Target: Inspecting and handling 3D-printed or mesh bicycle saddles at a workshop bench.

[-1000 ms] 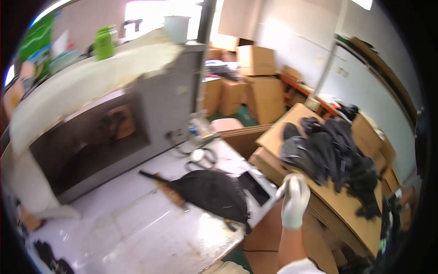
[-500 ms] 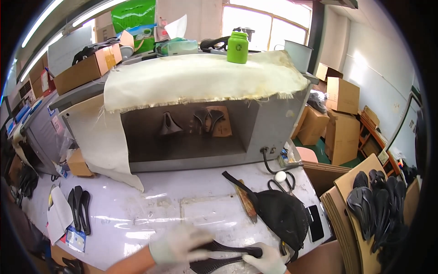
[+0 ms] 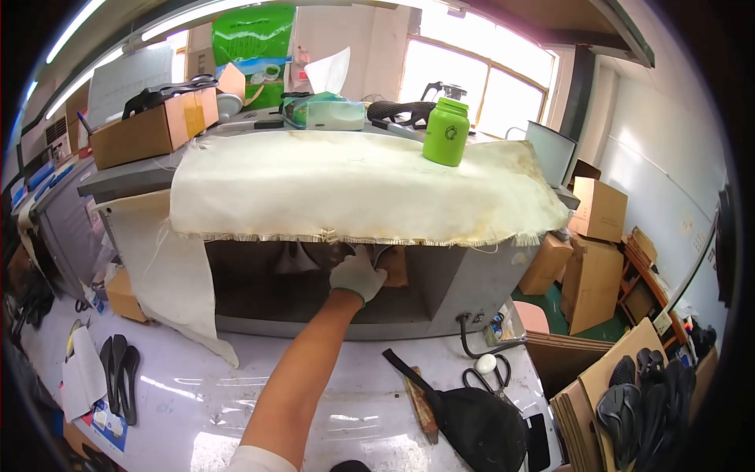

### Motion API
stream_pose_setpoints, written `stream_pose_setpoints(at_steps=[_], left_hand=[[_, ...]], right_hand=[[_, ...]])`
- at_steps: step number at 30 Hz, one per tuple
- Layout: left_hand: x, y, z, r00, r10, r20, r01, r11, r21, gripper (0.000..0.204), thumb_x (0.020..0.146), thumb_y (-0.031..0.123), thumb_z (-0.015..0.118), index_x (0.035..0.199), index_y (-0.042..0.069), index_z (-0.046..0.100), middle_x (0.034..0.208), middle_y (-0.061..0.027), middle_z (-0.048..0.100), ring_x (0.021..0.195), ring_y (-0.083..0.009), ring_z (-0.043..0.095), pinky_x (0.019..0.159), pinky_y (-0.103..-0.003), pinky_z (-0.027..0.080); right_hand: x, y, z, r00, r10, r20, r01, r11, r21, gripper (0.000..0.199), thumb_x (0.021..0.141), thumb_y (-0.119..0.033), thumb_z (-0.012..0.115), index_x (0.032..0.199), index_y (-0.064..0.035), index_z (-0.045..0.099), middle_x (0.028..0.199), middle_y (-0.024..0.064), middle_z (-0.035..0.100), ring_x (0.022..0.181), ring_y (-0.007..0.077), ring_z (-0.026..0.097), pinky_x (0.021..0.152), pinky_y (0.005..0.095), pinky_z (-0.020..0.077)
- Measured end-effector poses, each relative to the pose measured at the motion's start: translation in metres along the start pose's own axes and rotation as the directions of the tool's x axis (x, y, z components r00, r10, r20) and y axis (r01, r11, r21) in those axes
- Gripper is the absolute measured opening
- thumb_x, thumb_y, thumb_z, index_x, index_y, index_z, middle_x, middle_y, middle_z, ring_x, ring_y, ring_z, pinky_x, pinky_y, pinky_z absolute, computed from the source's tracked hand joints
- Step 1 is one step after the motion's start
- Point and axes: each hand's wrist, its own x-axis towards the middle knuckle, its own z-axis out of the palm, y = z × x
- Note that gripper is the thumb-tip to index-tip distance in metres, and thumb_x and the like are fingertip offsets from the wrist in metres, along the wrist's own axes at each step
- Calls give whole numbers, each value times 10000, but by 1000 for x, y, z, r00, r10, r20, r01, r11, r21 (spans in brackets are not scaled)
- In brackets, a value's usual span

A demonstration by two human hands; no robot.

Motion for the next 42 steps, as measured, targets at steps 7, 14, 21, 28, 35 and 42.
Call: stream_pose_setpoints(at_steps=[7,14,21,28,35,42], left_hand=[[-128,-30,-92,900,337,-277,-347,938,13,610,836,337,697,1317,10,512,1034,-231,641,772,-417,691,680,-505,577],[-416,-105,-142,990,100,-102,-116,980,-160,523,902,245,719,1330,-12,566,952,-192,695,808,-315,698,705,-433,560],[-532,-137,-111,944,-259,-205,112,835,-538,490,913,157,709,1347,4,542,780,-74,588,632,-191,545,599,-360,470],[-520,-153,-102,910,-214,-356,34,893,-449,331,878,106,734,1182,7,649,666,-77,551,538,-224,507,529,-369,432],[-522,-149,-105,906,-252,-340,97,906,-412,286,875,111,727,1137,7,679,695,-130,620,547,-278,573,532,-407,469],[-514,-146,-104,864,-215,-455,26,922,-386,236,877,75,716,1105,20,694,670,-106,608,533,-277,570,527,-398,472]], right_hand=[[-20,-56,-36,964,-108,-243,138,985,107,411,1021,-332,640,1151,57,673,761,101,691,539,117,568,499,242,410],[89,-122,-17,851,-196,-486,394,851,346,389,1031,-495,560,978,-112,600,645,19,504,455,177,476,417,326,386],[358,-179,10,834,-156,-529,509,588,629,386,1078,-370,536,1307,-60,511,885,134,637,643,257,612,555,396,514],[442,-158,22,831,-50,-554,460,621,634,377,1080,-234,466,1400,-37,447,1216,197,664,982,326,724,759,416,606],[442,-197,121,993,104,61,-112,596,795,350,1059,-244,557,1288,16,506,1126,220,656,915,390,703,693,519,592],[451,-184,153,966,-11,-258,173,769,615,472,1047,-275,541,1451,-42,468,1097,245,650,866,393,713,755,515,618]])
